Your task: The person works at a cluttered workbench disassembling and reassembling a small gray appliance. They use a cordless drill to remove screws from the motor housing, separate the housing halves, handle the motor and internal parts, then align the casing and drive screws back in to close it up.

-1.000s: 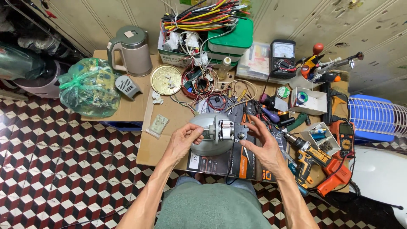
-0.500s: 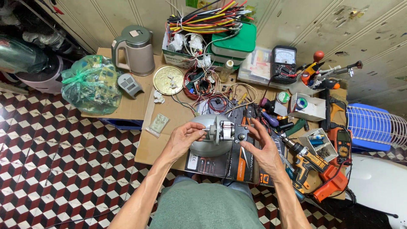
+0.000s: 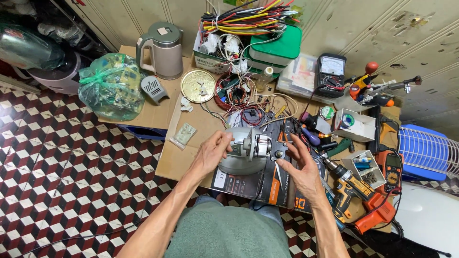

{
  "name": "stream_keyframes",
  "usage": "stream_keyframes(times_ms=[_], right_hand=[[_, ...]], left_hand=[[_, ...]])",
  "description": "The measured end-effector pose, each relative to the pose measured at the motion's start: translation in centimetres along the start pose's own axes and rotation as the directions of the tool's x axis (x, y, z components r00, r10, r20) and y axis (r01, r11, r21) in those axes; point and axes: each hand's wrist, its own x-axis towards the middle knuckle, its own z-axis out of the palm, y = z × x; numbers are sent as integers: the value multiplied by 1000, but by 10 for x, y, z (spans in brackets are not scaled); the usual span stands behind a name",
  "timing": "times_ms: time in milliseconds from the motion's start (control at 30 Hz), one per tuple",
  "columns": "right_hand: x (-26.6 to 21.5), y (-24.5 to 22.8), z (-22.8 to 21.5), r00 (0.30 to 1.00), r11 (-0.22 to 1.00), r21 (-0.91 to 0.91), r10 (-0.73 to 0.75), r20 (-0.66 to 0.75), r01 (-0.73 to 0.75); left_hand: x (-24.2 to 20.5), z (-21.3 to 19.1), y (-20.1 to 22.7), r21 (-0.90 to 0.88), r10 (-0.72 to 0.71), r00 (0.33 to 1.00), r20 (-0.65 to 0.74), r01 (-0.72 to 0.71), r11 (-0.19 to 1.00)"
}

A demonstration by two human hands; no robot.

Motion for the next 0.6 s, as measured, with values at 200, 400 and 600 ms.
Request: stream_keyframes(times_ms=[200,400,600], right_hand=[[1,8,-1,1000,1000,25,-14,6,14],[0,8,-1,1000,1000,10,-25,-6,25],[-3,-3,4,999,998,44,-37,-8,37]], left_hand=[[0,8,-18,-79,118,987,112,-110,991],[5,10,-19,0,18,995,93,-19,1000],[10,14,-26,13,-34,996,87,33,999]])
